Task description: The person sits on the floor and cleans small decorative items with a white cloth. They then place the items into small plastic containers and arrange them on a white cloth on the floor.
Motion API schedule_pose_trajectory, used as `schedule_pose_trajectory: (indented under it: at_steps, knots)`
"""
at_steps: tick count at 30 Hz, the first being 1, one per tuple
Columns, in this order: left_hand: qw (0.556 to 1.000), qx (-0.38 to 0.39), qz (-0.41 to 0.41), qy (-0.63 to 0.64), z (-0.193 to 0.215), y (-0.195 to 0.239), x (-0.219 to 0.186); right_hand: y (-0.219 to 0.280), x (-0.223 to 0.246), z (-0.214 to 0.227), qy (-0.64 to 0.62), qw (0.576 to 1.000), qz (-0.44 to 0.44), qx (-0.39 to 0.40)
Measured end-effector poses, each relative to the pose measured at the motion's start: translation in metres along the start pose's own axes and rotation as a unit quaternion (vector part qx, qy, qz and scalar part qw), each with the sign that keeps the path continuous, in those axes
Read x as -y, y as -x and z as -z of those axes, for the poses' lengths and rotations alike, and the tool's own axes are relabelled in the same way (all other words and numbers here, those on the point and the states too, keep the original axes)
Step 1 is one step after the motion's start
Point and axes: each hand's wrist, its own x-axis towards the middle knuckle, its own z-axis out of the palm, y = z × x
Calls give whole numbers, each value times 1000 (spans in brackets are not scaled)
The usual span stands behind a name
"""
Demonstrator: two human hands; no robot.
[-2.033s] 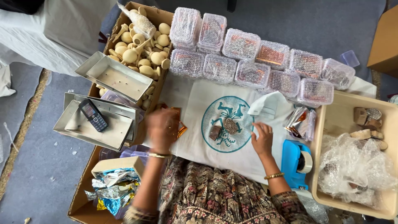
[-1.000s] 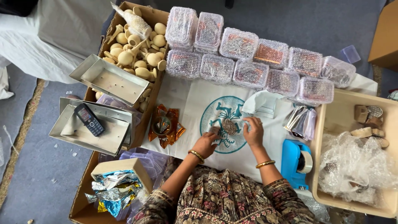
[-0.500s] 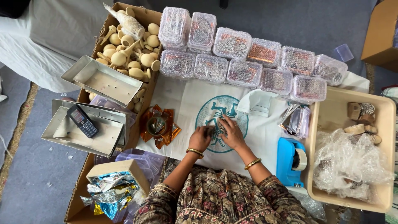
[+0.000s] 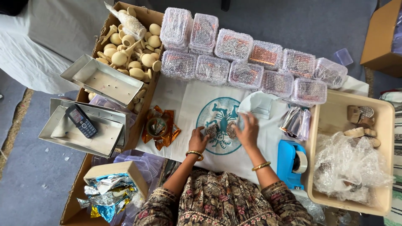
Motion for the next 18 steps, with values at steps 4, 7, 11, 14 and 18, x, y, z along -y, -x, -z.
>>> schedule_pose_trajectory:
  at_steps: [4, 7, 11, 14, 18]
  knots:
    - [1000, -4, 0, 27, 0, 7, 10, -39, -19, 0, 39, 994, -64, -81]
    - [1000, 18, 11, 19, 4, 19, 10, -68, -23, -9, 11, 987, -158, -32]
    - [998, 17, -27, 49, 7, 38, 13, -73, -46, -37, -19, 961, -271, 58]
    - [993, 19, -34, 113, -1, 34, 23, -60, -33, -31, -72, 969, -235, -11]
    - [912, 76, -52, 399, -31, 9, 52, -21, 26, 11, -282, 956, -65, -39]
